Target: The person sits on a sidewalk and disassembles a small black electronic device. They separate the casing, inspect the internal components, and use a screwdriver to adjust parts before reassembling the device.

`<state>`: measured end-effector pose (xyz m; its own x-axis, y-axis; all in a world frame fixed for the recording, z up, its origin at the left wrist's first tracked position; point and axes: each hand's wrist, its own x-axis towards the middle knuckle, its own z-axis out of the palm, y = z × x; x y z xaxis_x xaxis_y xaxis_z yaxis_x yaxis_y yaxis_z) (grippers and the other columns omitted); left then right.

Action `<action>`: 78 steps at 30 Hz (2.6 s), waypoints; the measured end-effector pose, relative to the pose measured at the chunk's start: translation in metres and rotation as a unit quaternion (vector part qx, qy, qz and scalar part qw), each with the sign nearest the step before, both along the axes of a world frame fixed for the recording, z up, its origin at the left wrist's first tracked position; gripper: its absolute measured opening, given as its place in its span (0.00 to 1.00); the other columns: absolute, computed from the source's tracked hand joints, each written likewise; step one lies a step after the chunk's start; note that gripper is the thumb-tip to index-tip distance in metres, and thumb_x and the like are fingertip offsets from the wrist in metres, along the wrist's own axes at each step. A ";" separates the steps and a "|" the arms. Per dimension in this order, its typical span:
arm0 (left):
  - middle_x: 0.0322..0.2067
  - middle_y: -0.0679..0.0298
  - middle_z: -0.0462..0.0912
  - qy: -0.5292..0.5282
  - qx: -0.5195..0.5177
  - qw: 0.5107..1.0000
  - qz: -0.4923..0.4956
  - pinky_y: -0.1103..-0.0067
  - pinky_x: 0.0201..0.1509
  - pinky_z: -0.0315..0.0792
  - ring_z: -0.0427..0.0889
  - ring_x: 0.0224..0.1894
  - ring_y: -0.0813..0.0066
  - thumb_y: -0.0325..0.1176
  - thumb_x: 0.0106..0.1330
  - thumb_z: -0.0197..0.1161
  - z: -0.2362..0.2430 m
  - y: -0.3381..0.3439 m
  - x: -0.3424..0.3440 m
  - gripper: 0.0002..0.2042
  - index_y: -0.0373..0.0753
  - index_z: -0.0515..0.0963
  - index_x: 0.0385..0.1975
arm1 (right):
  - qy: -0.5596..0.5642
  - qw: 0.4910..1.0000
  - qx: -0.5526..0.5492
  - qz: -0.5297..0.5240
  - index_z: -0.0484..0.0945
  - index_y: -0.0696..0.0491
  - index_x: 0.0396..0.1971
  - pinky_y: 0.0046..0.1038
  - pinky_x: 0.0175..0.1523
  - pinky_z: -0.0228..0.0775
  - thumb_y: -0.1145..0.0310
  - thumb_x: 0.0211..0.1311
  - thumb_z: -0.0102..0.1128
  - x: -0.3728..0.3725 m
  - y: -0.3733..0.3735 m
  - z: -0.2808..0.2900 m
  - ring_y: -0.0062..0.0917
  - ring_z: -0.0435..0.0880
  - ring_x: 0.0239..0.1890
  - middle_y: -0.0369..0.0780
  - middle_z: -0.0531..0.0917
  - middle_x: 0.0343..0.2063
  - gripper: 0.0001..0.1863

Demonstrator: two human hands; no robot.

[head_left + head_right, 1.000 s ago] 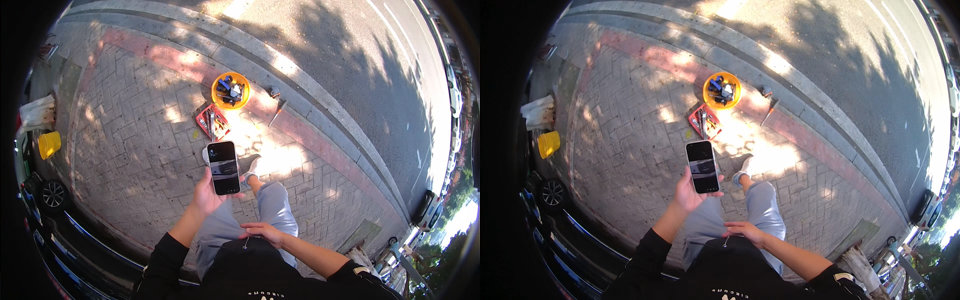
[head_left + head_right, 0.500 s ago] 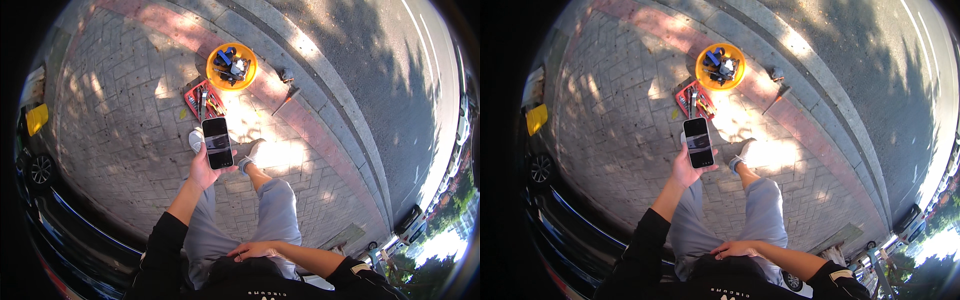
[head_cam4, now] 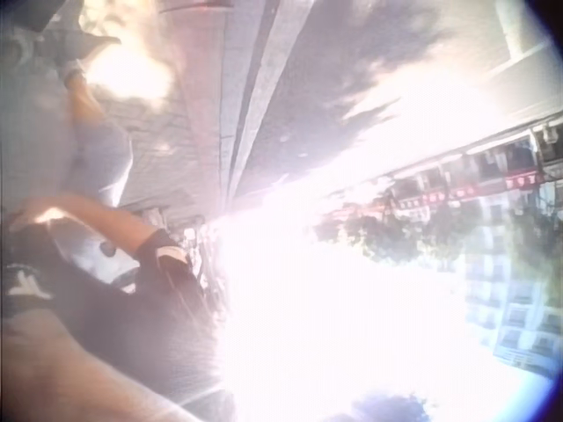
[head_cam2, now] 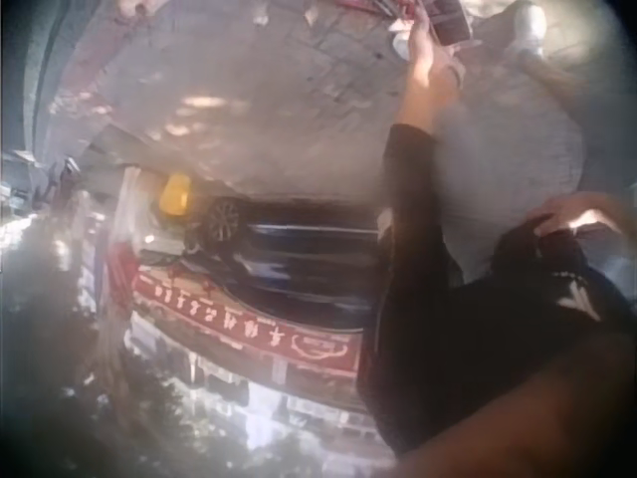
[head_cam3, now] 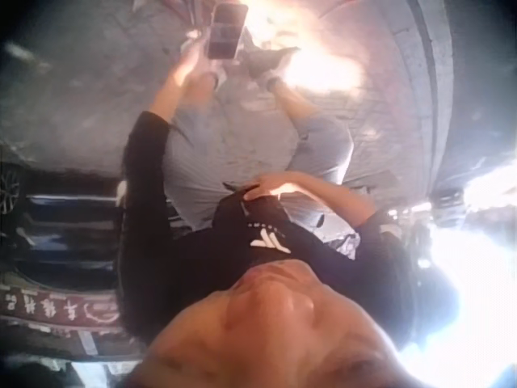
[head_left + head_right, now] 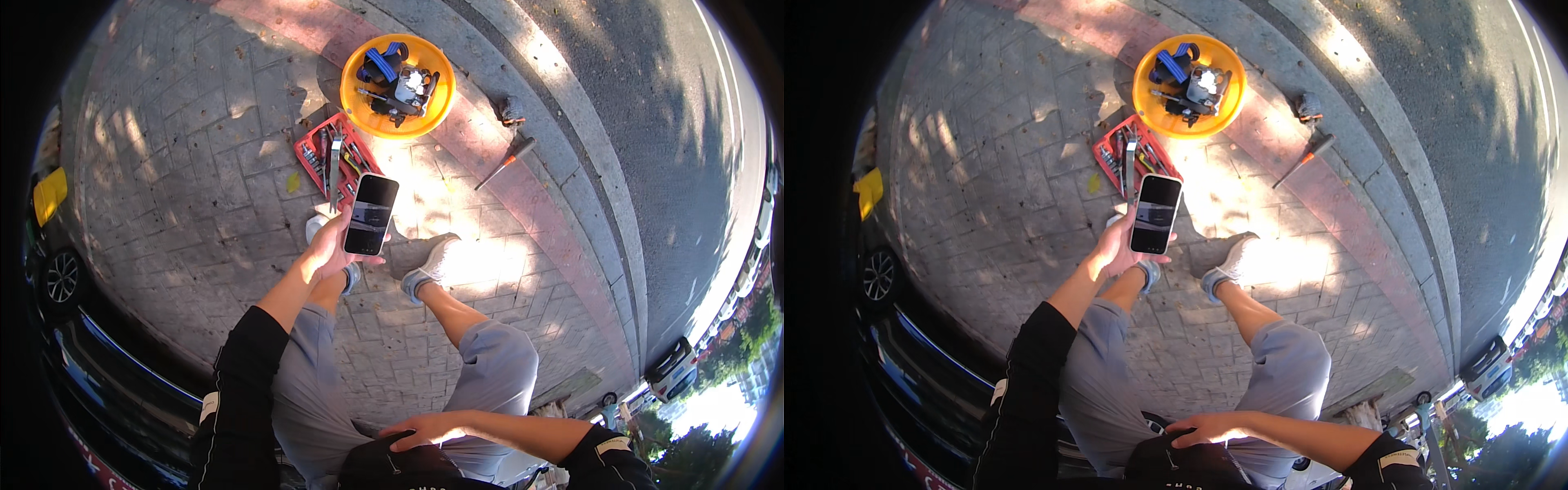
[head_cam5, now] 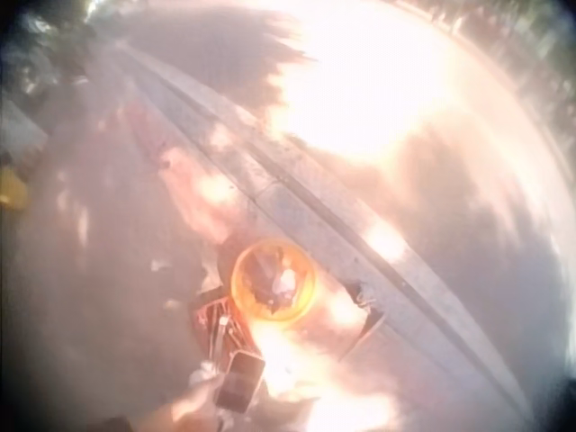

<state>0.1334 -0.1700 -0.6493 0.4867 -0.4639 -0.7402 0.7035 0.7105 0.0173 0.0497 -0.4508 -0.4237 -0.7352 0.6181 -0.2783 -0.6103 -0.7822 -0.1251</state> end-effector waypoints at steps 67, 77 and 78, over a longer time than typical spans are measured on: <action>0.31 0.51 0.83 -0.347 0.710 0.394 -0.470 0.57 0.42 0.78 0.84 0.37 0.45 0.39 0.71 0.61 -0.153 0.073 0.042 0.11 0.37 0.80 0.36 | -0.884 0.406 0.225 0.060 0.77 0.55 0.29 0.42 0.27 0.76 0.66 0.62 0.57 0.143 -0.001 -0.467 0.40 0.85 0.27 0.46 0.81 0.24 0.08; 0.42 0.46 0.86 -0.303 0.772 0.464 -0.313 0.68 0.43 0.80 0.87 0.42 0.53 0.36 0.70 0.63 -0.206 -0.021 0.205 0.17 0.33 0.79 0.54 | -0.834 0.500 0.194 0.134 0.81 0.57 0.37 0.43 0.38 0.80 0.65 0.63 0.58 0.165 -0.018 -0.458 0.41 0.88 0.38 0.47 0.85 0.31 0.11; 0.40 0.46 0.86 -0.271 0.758 0.512 -0.299 0.68 0.40 0.80 0.88 0.40 0.55 0.36 0.71 0.62 -0.214 -0.027 0.216 0.17 0.32 0.80 0.54 | -0.831 0.513 0.172 0.130 0.83 0.55 0.39 0.43 0.42 0.81 0.67 0.65 0.54 0.170 -0.021 -0.456 0.43 0.88 0.42 0.48 0.87 0.36 0.11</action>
<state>0.3489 -0.1968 -0.8630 0.9180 0.2579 -0.3014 0.3870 -0.7490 0.5379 0.2195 -0.4714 -0.8793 0.2708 0.7820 -0.5614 0.6819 -0.5675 -0.4615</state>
